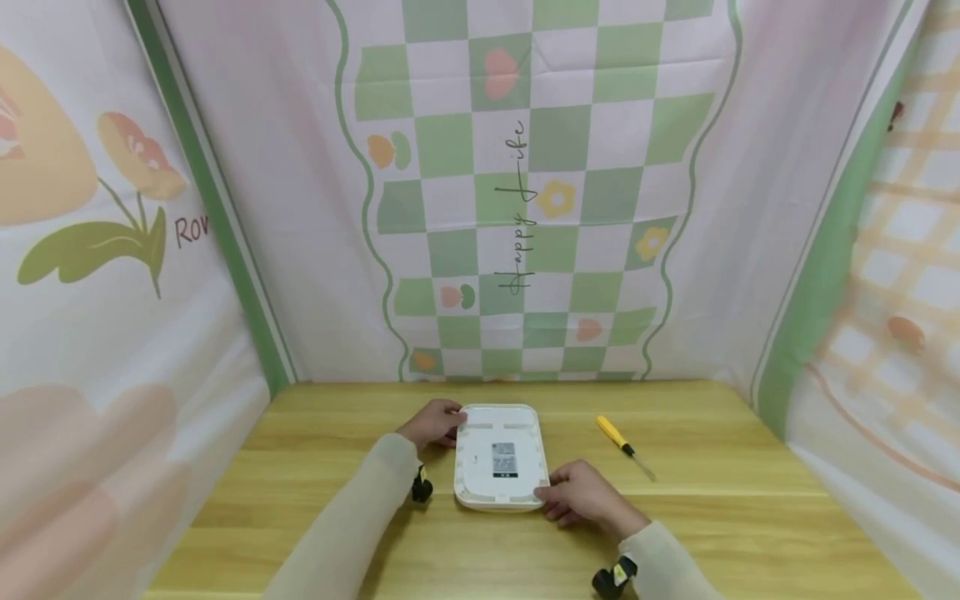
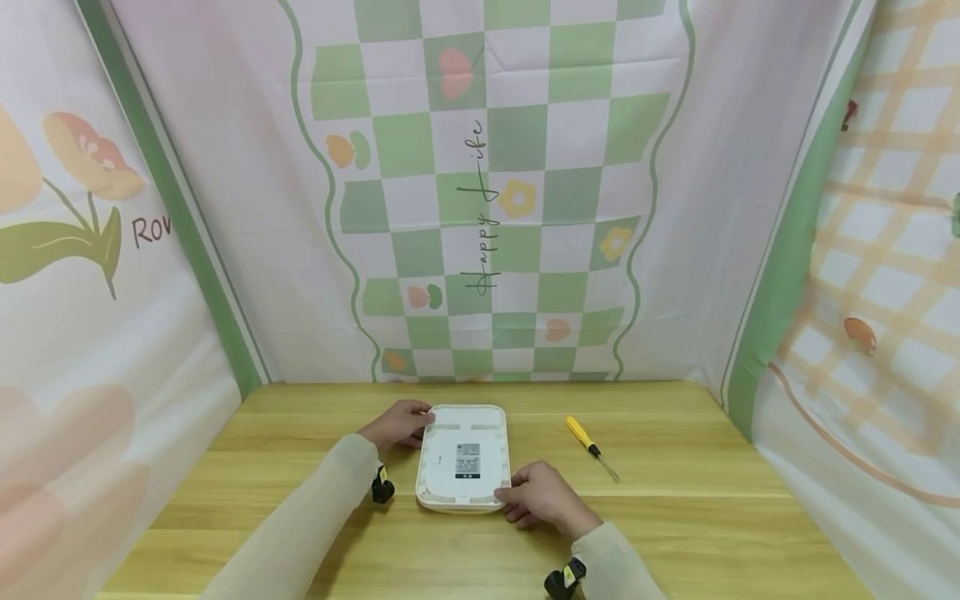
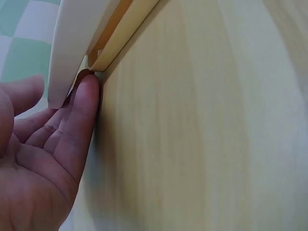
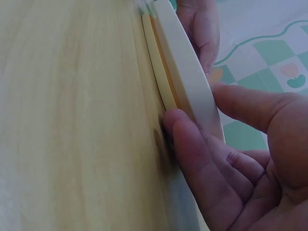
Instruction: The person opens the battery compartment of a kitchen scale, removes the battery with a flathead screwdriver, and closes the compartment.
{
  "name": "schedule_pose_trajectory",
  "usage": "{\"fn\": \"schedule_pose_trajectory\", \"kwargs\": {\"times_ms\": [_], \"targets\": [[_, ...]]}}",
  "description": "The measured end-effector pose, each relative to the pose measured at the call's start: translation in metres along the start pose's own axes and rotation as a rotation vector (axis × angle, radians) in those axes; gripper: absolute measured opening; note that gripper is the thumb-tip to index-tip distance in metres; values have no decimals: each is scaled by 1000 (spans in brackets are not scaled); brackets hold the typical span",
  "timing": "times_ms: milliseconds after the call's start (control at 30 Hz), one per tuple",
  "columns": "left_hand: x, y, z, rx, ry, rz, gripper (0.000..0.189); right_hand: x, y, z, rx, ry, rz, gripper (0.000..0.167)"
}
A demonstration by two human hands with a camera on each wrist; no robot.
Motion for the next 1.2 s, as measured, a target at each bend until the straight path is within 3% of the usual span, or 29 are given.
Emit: {"fn": "schedule_pose_trajectory", "kwargs": {"times_ms": [733,1200], "targets": [[-9,4,-2,-38,30,-10,34,0,4,0,45,-18,8,28],[-16,0,-3,-109,10,-20,38,0,1,-2,84,-31,6,25]]}}
Point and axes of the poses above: each hand's wrist, its own x-axis towards the middle knuckle, its own z-axis out of the palm, y = z × x, the point moved 10 cm from there along x, towards the middle knuckle, and after that the axes turned 2 degrees about y, right-handed, at the moved point
